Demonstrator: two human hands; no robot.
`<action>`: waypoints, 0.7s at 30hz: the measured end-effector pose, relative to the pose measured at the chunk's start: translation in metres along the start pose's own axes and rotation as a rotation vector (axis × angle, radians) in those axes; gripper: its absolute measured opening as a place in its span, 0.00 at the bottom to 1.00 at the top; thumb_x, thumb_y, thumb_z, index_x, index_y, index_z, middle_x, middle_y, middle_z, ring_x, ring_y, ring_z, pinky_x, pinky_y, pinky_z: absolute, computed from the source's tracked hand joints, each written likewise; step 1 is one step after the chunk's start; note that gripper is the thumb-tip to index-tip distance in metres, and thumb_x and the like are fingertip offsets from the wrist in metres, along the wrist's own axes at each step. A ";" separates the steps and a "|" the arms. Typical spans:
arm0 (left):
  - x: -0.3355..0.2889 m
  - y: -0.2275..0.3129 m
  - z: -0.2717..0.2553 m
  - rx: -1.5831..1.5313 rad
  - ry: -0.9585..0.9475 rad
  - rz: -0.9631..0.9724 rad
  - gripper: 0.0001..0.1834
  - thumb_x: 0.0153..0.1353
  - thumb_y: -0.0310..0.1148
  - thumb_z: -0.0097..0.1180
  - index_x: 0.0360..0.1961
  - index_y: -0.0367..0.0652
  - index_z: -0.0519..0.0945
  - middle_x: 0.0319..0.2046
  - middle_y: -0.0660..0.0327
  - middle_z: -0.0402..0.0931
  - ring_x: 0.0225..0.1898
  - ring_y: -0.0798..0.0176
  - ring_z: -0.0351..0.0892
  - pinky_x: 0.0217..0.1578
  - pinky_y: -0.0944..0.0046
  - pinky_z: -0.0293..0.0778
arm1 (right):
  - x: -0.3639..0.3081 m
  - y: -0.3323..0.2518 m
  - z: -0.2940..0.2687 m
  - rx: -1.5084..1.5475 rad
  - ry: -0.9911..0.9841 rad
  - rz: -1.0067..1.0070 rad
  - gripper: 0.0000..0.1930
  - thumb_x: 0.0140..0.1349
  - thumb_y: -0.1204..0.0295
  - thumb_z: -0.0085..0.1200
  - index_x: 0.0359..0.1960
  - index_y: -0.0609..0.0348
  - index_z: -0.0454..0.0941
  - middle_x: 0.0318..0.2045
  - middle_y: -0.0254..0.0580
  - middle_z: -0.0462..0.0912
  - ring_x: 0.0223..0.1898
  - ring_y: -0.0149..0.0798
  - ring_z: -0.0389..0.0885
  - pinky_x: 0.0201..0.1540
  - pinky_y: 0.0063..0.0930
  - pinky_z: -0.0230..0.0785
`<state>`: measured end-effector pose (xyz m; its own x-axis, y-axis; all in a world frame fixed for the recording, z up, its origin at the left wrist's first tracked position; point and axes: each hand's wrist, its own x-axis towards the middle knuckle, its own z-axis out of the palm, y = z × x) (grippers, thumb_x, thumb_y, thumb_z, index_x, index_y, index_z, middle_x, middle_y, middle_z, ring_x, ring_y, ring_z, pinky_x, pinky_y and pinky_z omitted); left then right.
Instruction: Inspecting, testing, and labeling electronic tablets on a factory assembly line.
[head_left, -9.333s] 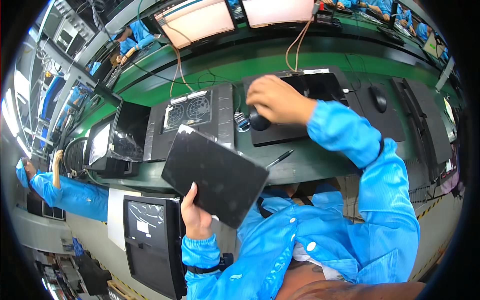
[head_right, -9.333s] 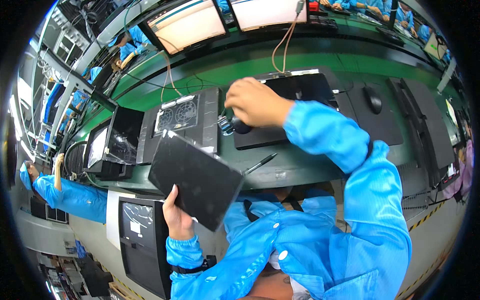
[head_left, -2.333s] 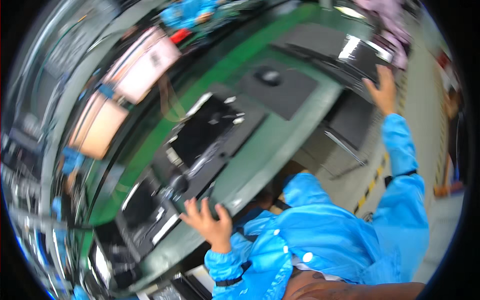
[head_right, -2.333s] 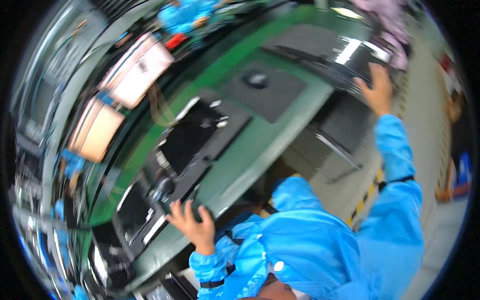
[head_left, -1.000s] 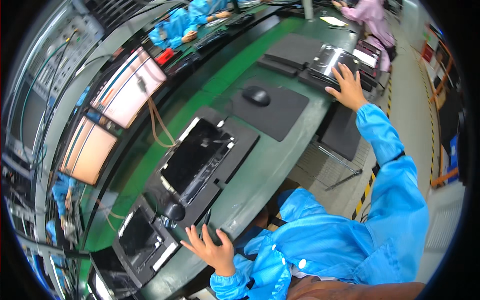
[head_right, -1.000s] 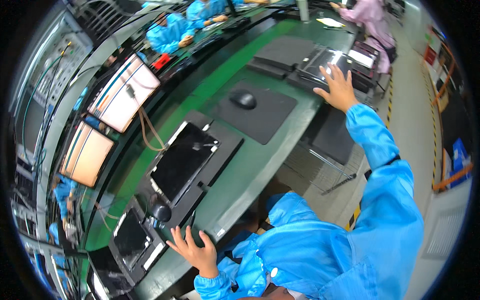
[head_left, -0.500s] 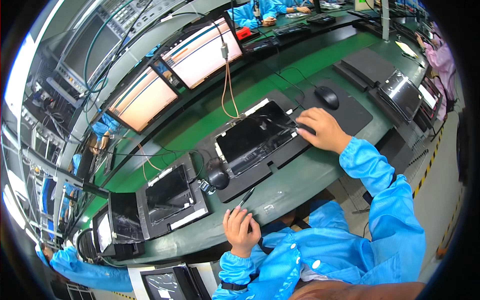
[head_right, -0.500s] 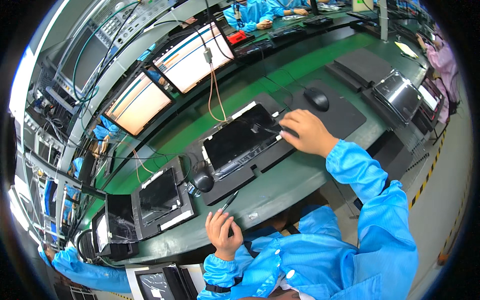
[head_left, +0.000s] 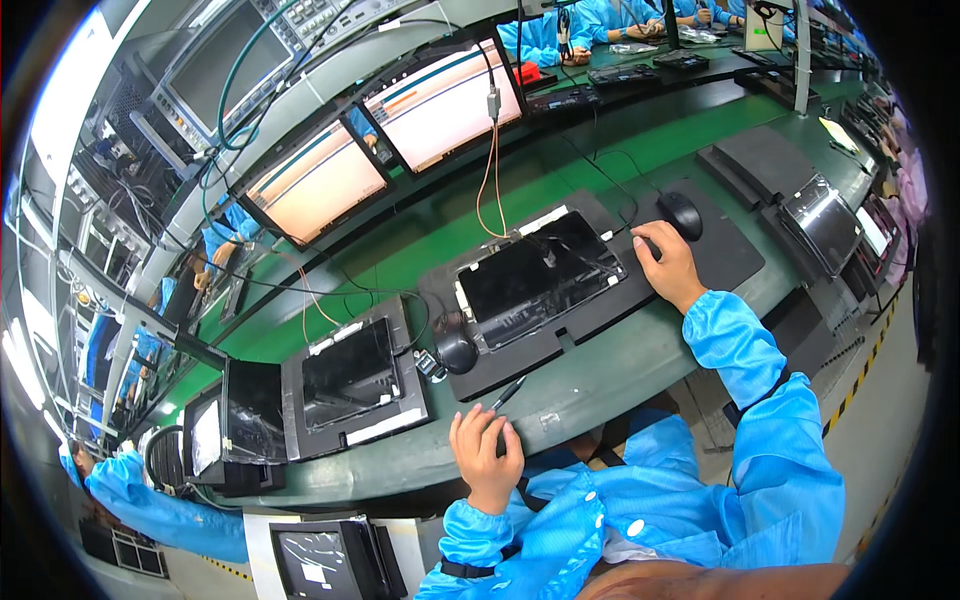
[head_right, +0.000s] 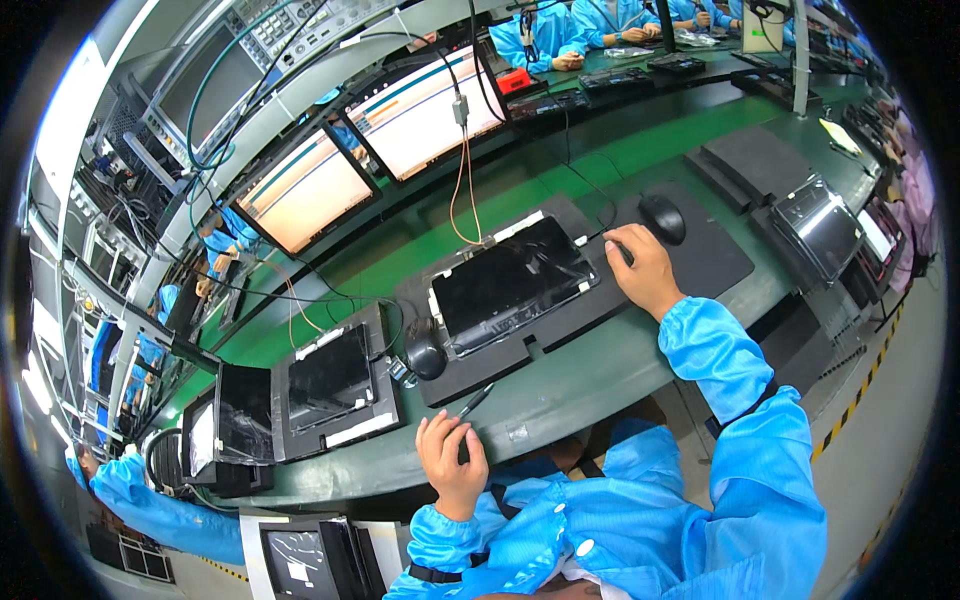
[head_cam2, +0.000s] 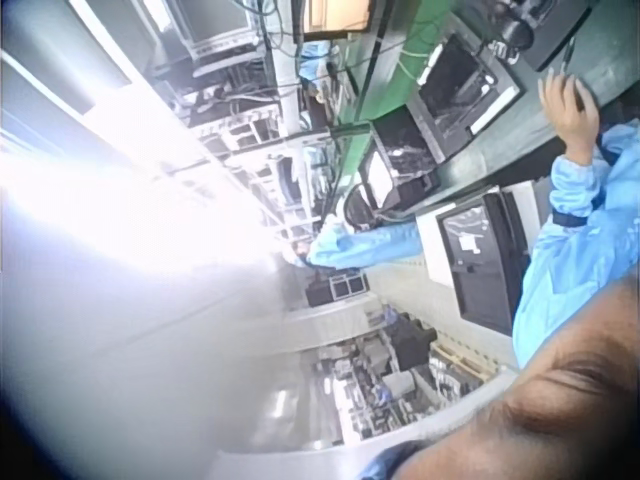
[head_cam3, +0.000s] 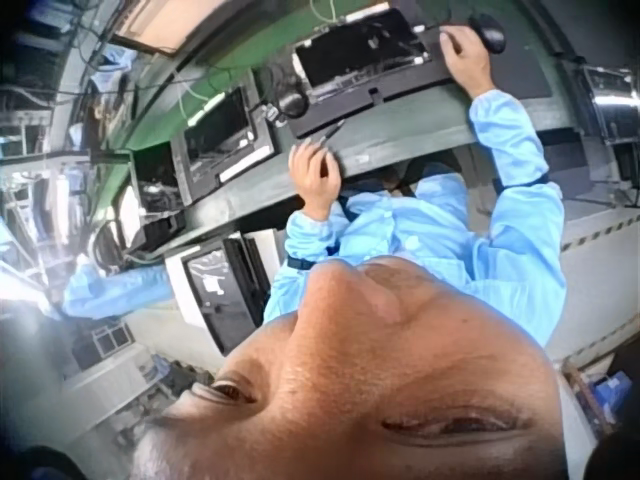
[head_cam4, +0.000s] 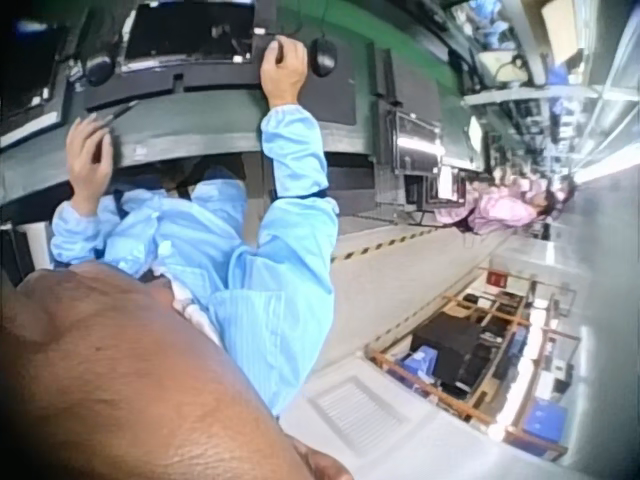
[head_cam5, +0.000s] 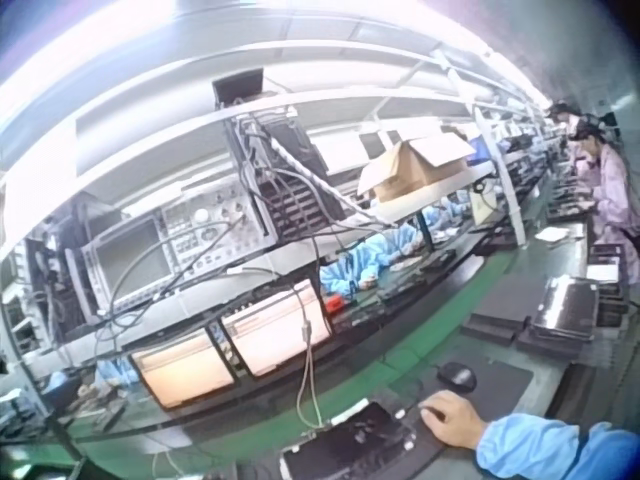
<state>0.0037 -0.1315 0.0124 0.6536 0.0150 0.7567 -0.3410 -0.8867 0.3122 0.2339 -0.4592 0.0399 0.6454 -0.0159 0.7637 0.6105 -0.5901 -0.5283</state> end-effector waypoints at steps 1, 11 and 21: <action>0.000 -0.001 0.000 0.001 -0.001 0.005 0.08 0.54 0.22 0.64 0.36 0.40 0.83 0.41 0.55 0.81 0.54 0.46 0.81 0.63 0.39 0.68 | 0.001 0.000 0.001 0.007 0.015 0.001 0.06 0.64 0.78 0.58 0.42 0.64 0.82 0.38 0.46 0.83 0.43 0.50 0.82 0.47 0.37 0.74; 0.004 0.003 -0.004 -0.009 0.028 0.045 0.09 0.52 0.23 0.64 0.35 0.42 0.84 0.42 0.56 0.81 0.53 0.48 0.82 0.63 0.41 0.69 | 0.001 0.004 0.000 0.014 0.000 0.053 0.05 0.64 0.77 0.59 0.40 0.64 0.82 0.38 0.48 0.84 0.43 0.50 0.83 0.48 0.37 0.74; -0.002 -0.006 -0.010 -0.025 -0.014 -0.050 0.11 0.51 0.25 0.67 0.37 0.42 0.83 0.43 0.57 0.81 0.57 0.51 0.80 0.67 0.42 0.66 | -0.007 0.027 0.011 -0.005 -0.135 0.157 0.09 0.73 0.74 0.53 0.48 0.65 0.81 0.44 0.41 0.84 0.45 0.35 0.81 0.53 0.28 0.72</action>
<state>-0.0026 -0.1214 0.0150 0.6794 0.0521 0.7319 -0.3248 -0.8731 0.3636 0.2506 -0.4662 0.0160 0.7887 0.0002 0.6148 0.4953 -0.5926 -0.6352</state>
